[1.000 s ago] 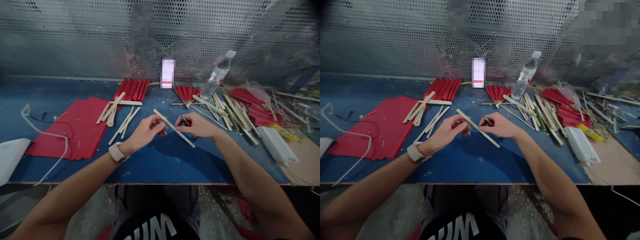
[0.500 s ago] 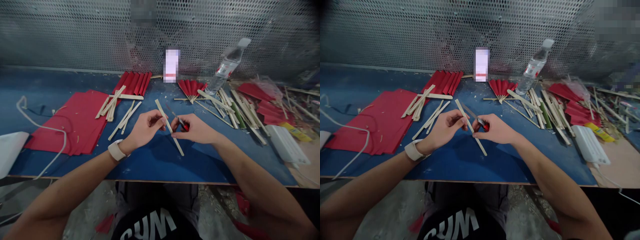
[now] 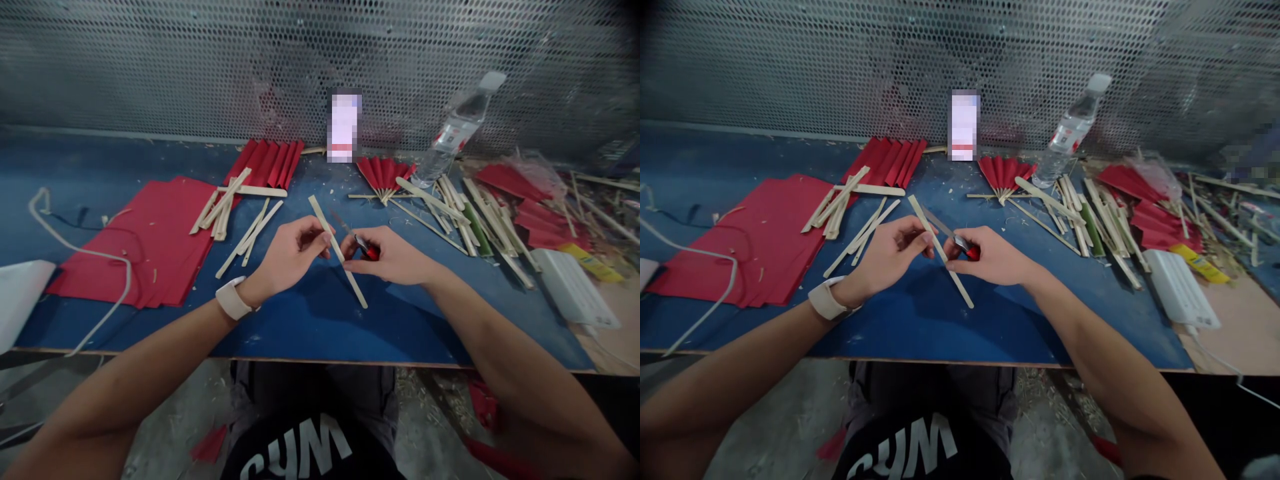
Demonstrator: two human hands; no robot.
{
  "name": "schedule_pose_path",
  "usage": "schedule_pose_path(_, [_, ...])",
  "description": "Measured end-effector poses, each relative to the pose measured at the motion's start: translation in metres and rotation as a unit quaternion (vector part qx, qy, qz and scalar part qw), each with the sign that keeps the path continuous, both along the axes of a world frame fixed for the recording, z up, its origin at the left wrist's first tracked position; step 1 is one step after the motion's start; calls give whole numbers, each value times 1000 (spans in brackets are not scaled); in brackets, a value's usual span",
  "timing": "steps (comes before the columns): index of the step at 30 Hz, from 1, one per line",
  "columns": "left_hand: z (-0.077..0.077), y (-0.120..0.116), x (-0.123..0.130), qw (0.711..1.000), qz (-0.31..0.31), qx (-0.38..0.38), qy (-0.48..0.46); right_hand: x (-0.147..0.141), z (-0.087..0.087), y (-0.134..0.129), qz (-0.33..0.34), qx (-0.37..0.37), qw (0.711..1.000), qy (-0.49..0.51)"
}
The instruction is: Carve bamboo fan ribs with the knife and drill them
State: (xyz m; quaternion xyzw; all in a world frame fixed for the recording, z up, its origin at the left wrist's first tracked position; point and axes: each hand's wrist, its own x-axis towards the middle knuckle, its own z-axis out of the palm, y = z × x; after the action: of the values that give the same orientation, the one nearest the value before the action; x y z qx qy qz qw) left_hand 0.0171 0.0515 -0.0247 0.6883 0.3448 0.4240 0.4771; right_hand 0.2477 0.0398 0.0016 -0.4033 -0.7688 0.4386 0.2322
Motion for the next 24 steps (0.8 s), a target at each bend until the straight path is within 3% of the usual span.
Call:
schedule_pose_path(10, [7,-3,2,997,-10,-49,-51,1,0,-1,10,-50,998,37])
schedule_pose_path(13, [11,4,-4,997,2,-67,-48,-1,-2,-2,-19,-54,998,41])
schedule_pose_path(18, [14,30,-26,997,51,-36,38,-2,-4,-2,-98,-61,992,44])
schedule_pose_path(24, [13,51,-52,988,86,5,129,-1,-6,0,-126,-56,990,37])
